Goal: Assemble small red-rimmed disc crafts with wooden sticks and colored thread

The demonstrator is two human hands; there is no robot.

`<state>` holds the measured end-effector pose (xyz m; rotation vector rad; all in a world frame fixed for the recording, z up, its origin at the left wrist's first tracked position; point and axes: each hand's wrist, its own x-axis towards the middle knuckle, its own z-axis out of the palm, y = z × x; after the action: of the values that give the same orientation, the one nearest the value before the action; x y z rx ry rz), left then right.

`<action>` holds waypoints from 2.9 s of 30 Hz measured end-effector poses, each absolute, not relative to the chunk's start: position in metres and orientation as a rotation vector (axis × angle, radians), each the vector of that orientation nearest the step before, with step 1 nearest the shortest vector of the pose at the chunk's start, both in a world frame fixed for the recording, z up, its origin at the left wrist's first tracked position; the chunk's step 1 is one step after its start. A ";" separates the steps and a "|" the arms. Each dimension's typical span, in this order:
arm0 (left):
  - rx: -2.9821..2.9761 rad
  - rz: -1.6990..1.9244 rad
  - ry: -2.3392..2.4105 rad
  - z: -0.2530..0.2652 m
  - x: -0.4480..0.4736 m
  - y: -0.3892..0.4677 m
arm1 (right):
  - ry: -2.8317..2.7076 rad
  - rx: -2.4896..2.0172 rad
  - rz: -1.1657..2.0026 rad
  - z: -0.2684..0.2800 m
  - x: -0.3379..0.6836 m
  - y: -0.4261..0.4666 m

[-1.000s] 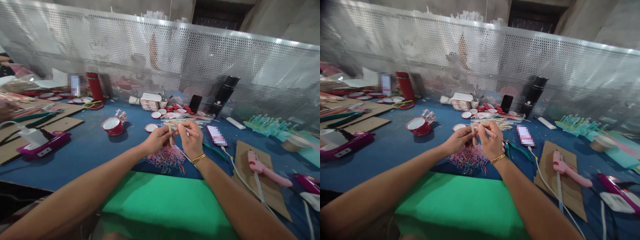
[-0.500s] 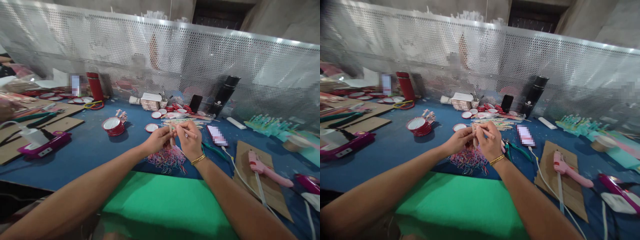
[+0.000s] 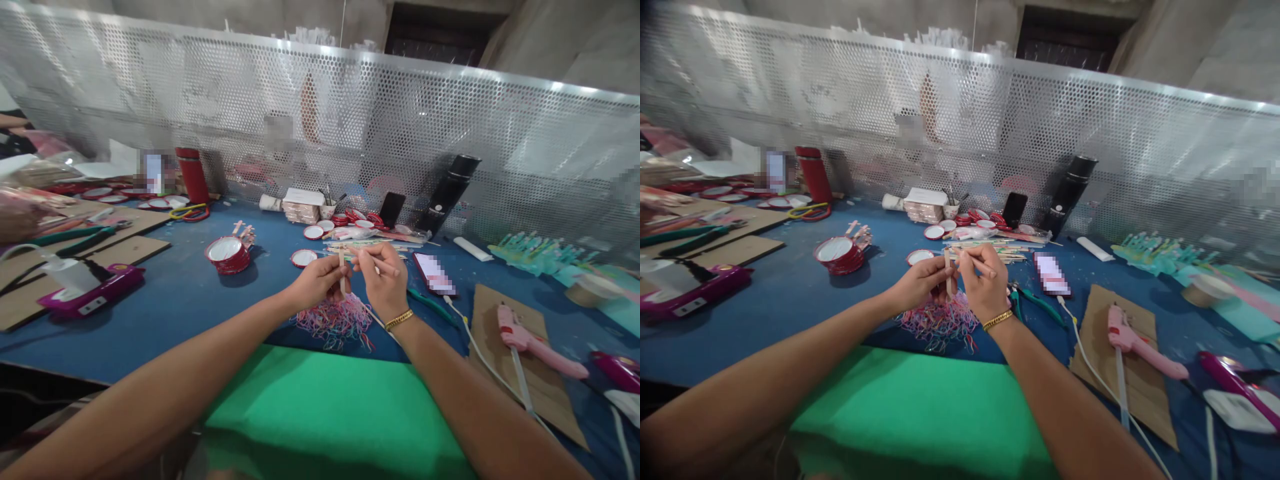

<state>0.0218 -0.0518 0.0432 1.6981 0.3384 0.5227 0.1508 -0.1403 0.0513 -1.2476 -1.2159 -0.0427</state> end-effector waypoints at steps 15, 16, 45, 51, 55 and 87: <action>1.715 0.524 0.322 0.041 0.023 -0.050 | -1.225 -1.231 -0.039 0.052 0.151 -0.141; 1.722 0.522 0.316 0.041 0.023 -0.050 | -1.235 -1.233 -0.034 0.052 0.151 -0.141; 1.692 0.533 0.314 0.042 0.023 -0.050 | -1.213 -1.228 -0.030 0.052 0.150 -0.141; 1.704 0.532 0.321 0.042 0.023 -0.050 | -1.251 -1.231 -0.003 0.053 0.147 -0.143; 1.702 0.527 0.321 0.042 0.022 -0.050 | -1.207 -1.248 -0.018 0.052 0.150 -0.141; 1.697 0.525 0.324 0.045 0.023 -0.051 | -1.221 -1.240 -0.011 0.051 0.151 -0.141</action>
<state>0.0225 -0.0510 0.0449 1.6974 0.3236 0.5247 0.1508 -0.1411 0.0507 -1.2399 -1.2206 -0.0113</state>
